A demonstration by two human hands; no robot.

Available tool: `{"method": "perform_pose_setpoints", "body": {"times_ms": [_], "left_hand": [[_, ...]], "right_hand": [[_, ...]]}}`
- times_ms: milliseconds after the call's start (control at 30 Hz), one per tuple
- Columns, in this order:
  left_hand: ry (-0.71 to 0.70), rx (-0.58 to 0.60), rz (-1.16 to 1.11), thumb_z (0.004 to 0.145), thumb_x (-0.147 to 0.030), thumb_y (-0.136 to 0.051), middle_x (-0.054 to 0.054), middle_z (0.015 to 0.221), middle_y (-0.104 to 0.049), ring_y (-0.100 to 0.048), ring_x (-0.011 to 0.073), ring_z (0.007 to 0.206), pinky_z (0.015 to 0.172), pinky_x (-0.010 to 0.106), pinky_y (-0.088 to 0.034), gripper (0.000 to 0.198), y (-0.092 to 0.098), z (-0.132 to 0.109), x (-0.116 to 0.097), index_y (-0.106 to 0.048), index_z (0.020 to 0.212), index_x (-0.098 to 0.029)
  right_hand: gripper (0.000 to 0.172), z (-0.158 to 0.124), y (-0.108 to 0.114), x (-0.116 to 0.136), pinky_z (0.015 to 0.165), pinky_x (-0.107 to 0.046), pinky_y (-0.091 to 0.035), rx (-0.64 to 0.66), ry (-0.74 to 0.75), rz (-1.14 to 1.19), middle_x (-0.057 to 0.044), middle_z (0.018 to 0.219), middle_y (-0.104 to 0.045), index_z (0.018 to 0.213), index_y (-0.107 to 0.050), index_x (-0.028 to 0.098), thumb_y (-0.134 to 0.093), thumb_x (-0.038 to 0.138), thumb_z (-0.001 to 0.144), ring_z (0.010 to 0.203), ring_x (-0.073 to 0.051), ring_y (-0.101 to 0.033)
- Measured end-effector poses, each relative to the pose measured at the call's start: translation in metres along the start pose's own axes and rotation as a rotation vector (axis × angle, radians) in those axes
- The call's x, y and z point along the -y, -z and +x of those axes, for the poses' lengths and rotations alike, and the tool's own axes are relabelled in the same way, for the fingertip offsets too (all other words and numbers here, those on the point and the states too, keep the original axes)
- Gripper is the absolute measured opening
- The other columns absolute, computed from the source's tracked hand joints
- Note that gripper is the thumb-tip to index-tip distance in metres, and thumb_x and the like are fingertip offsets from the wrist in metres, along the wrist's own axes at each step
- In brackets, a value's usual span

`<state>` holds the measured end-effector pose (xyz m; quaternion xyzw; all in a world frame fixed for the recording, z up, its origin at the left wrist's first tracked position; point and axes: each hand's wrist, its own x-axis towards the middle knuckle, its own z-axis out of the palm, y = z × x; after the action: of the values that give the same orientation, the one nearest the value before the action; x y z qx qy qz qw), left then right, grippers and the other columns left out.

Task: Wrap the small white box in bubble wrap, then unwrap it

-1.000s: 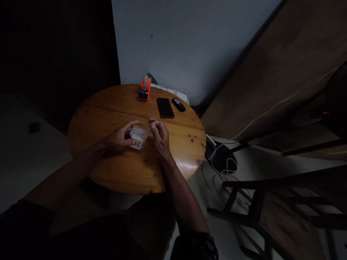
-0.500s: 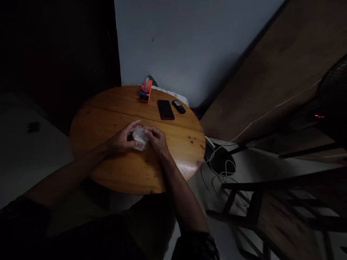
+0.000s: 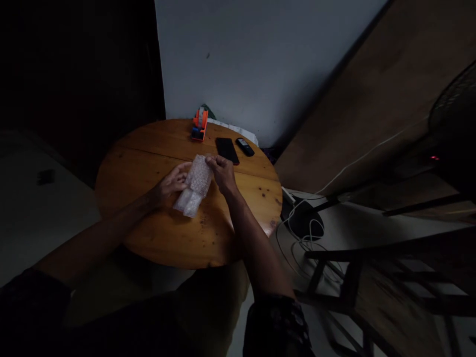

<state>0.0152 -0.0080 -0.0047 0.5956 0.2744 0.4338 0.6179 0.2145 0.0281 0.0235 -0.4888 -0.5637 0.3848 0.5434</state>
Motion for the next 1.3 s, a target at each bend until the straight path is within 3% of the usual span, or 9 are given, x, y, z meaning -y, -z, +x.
{"method": "perform_pose_setpoints", "body": {"times_ms": [167, 267, 400, 600, 767, 867, 1033, 1167, 1300], "left_hand": [[0.120, -0.137, -0.104, 0.058, -0.026, -0.069, 0.003, 0.093, -0.065, -0.060, 0.0183, 0.087, 0.081, 0.030, -0.048, 0.054, -0.001, 0.006, -0.001, -0.061, 0.111, -0.016], [0.163, -0.141, -0.197, 0.054, -0.022, -0.068, 0.005, 0.100, -0.069, -0.062, 0.0193, 0.089, 0.082, 0.031, -0.048, 0.062, -0.003, 0.006, -0.004, -0.062, 0.116, -0.015], [0.158, -0.121, -0.247, 0.057, -0.024, -0.068, 0.006, 0.103, -0.071, -0.064, 0.0214, 0.097, 0.089, 0.032, -0.047, 0.060, -0.002, 0.003, -0.009, -0.065, 0.116, -0.015], [0.081, -0.271, -0.069, 0.061, -0.036, -0.066, 0.006, 0.097, -0.069, -0.062, 0.0204, 0.092, 0.083, 0.031, -0.046, 0.051, 0.007, 0.009, -0.003, -0.066, 0.107, -0.014], [-0.069, -0.393, 0.395, 0.066, -0.045, -0.069, 0.008, 0.108, -0.063, -0.058, 0.0197, 0.089, 0.080, 0.032, -0.047, 0.057, 0.005, 0.006, -0.001, -0.063, 0.115, -0.016], [-0.139, -0.357, 0.634, 0.069, -0.048, -0.069, 0.004, 0.095, -0.062, -0.056, 0.0185, 0.083, 0.077, 0.031, -0.046, 0.054, 0.003, 0.000, -0.006, -0.064, 0.113, -0.017], [-0.050, -0.238, 0.666, 0.067, -0.049, -0.070, -0.002, 0.075, -0.056, -0.051, 0.0135, 0.066, 0.064, 0.026, -0.042, 0.048, -0.001, -0.003, -0.007, -0.066, 0.103, -0.017], [0.007, -0.319, 0.561, 0.068, -0.041, -0.065, -0.001, 0.069, -0.058, -0.052, 0.0140, 0.065, 0.063, 0.026, -0.041, 0.032, 0.000, 0.001, -0.003, -0.067, 0.087, -0.016], [0.088, -0.487, 0.483, 0.068, -0.034, -0.059, -0.001, 0.067, -0.060, -0.053, 0.0147, 0.064, 0.059, 0.024, -0.040, 0.021, 0.010, 0.004, -0.003, -0.064, 0.079, -0.017]], "right_hand": [[0.038, -0.013, 0.004, 0.000, 0.070, -0.031, -0.046, -0.236, 0.133, -0.218, 0.000, 0.076, -0.060, 0.084, -0.061, 0.020, -0.067, 0.056, 0.075, 0.072, -0.015, -0.056], [0.039, -0.036, -0.002, 0.006, 0.066, -0.030, -0.045, -0.137, 0.108, -0.376, -0.001, 0.075, -0.061, 0.087, -0.062, 0.020, -0.063, 0.058, 0.079, 0.069, -0.016, -0.057], [0.045, -0.052, -0.017, 0.005, 0.068, -0.031, -0.046, 0.029, 0.011, -0.507, -0.003, 0.084, -0.069, 0.098, -0.066, 0.020, -0.072, 0.056, 0.071, 0.071, -0.018, -0.060], [0.026, -0.040, 0.005, -0.018, 0.060, -0.027, -0.043, -0.158, -0.079, -0.065, 0.000, 0.068, -0.061, 0.072, -0.059, 0.020, -0.060, 0.045, 0.076, 0.063, -0.014, -0.053], [0.030, -0.042, 0.015, -0.020, 0.052, -0.025, -0.036, -0.173, -0.181, 0.093, 0.005, 0.060, -0.051, 0.070, -0.056, 0.020, -0.068, 0.048, 0.068, 0.054, -0.011, -0.043], [0.035, -0.044, 0.007, -0.013, 0.053, -0.024, -0.038, -0.138, -0.158, 0.161, 0.004, 0.063, -0.055, 0.074, -0.059, 0.021, -0.072, 0.052, 0.066, 0.056, -0.011, -0.046], [0.040, -0.048, 0.000, -0.004, 0.061, -0.024, -0.042, -0.036, -0.101, 0.204, 0.003, 0.070, -0.061, 0.079, -0.062, 0.021, -0.076, 0.056, 0.065, 0.062, -0.012, -0.049], [0.037, -0.046, 0.004, -0.006, 0.060, -0.024, -0.040, -0.075, -0.059, 0.167, 0.003, 0.066, -0.058, 0.075, -0.059, 0.020, -0.073, 0.054, 0.069, 0.060, -0.011, -0.047], [0.030, -0.038, 0.015, -0.019, 0.058, -0.025, -0.039, -0.220, -0.040, 0.056, 0.004, 0.061, -0.053, 0.070, -0.055, 0.020, -0.064, 0.049, 0.074, 0.057, -0.012, -0.046]]}}
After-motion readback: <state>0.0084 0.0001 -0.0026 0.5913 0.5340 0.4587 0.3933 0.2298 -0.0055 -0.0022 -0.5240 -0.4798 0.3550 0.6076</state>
